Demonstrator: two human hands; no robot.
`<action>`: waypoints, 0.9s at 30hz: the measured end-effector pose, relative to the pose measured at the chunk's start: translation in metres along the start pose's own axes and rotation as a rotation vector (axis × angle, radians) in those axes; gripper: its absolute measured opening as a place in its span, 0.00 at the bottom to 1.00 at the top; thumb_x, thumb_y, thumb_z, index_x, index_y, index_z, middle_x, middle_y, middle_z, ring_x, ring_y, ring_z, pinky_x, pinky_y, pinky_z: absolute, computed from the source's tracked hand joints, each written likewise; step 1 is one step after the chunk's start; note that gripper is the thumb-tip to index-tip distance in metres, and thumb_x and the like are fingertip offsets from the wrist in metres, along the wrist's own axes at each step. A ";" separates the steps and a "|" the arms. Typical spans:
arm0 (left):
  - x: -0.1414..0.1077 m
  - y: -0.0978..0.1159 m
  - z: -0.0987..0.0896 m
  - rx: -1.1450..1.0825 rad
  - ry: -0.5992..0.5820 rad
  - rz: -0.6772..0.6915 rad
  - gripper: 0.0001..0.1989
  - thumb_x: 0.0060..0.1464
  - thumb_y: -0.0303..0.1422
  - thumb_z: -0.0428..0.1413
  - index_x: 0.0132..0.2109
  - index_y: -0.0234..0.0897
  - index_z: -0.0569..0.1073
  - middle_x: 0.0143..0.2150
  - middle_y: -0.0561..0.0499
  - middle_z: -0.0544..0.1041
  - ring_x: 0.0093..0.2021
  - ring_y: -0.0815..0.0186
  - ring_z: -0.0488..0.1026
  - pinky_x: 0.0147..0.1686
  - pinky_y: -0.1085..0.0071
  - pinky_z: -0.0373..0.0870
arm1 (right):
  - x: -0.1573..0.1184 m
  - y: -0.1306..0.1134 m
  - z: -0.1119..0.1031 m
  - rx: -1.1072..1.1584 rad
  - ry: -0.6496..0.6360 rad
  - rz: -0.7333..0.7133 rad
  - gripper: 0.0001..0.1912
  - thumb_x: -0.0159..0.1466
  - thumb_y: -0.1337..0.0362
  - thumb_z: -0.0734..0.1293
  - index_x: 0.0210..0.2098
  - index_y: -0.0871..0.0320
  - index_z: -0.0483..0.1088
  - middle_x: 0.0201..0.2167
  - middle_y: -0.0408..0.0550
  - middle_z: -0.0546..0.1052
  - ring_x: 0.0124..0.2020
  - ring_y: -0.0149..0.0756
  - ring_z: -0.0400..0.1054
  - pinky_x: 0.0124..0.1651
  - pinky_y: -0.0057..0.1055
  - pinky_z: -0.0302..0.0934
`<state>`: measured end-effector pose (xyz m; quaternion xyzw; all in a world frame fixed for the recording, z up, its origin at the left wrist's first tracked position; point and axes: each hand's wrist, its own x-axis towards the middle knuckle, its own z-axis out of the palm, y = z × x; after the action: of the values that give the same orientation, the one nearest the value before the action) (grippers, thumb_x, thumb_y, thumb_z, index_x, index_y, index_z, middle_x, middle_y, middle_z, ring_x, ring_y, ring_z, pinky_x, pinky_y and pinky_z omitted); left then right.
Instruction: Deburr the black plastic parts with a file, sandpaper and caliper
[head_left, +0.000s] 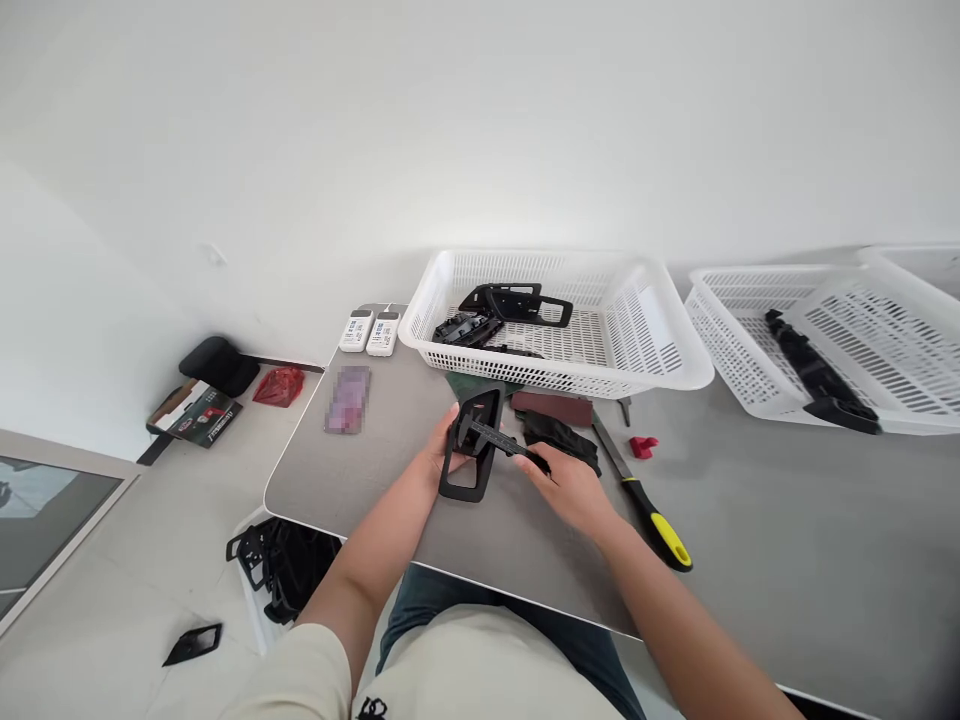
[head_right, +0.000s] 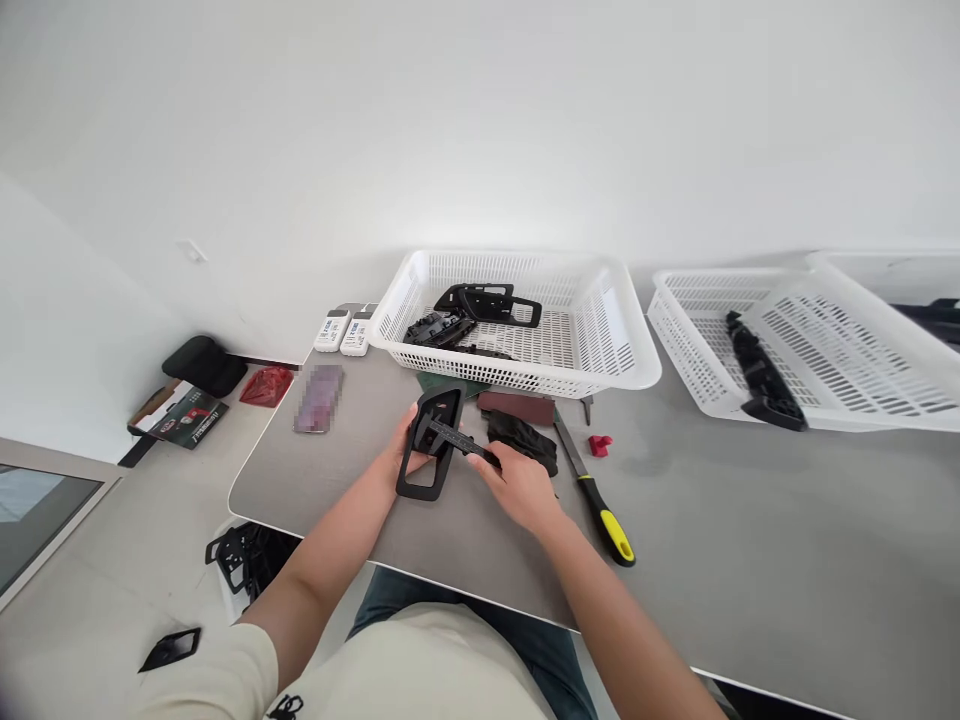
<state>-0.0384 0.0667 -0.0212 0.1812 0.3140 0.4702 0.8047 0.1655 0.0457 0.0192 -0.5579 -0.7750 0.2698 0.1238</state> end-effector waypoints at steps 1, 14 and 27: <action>0.001 -0.001 -0.001 0.004 -0.001 -0.006 0.29 0.58 0.49 0.46 0.56 0.31 0.70 0.42 0.37 0.79 0.43 0.54 0.76 0.37 0.63 0.69 | 0.001 -0.001 0.000 -0.014 0.001 -0.005 0.22 0.63 0.45 0.53 0.33 0.55 0.68 0.25 0.48 0.74 0.28 0.42 0.69 0.28 0.30 0.52; 0.000 -0.003 0.003 0.027 -0.041 -0.049 0.28 0.55 0.48 0.52 0.55 0.32 0.71 0.44 0.38 0.79 0.45 0.53 0.77 0.42 0.61 0.69 | -0.006 0.014 0.004 0.145 -0.017 -0.003 0.19 0.61 0.48 0.57 0.40 0.55 0.66 0.26 0.46 0.75 0.27 0.39 0.69 0.29 0.32 0.60; 0.003 -0.005 0.000 0.044 -0.083 -0.022 0.30 0.52 0.50 0.54 0.53 0.31 0.72 0.45 0.37 0.79 0.47 0.52 0.75 0.45 0.60 0.68 | -0.007 0.024 -0.006 0.157 -0.146 -0.097 0.31 0.63 0.43 0.54 0.55 0.55 0.67 0.46 0.53 0.77 0.45 0.50 0.72 0.42 0.40 0.65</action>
<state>-0.0342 0.0665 -0.0256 0.2146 0.2927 0.4463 0.8180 0.1902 0.0462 0.0121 -0.4871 -0.7846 0.3633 0.1236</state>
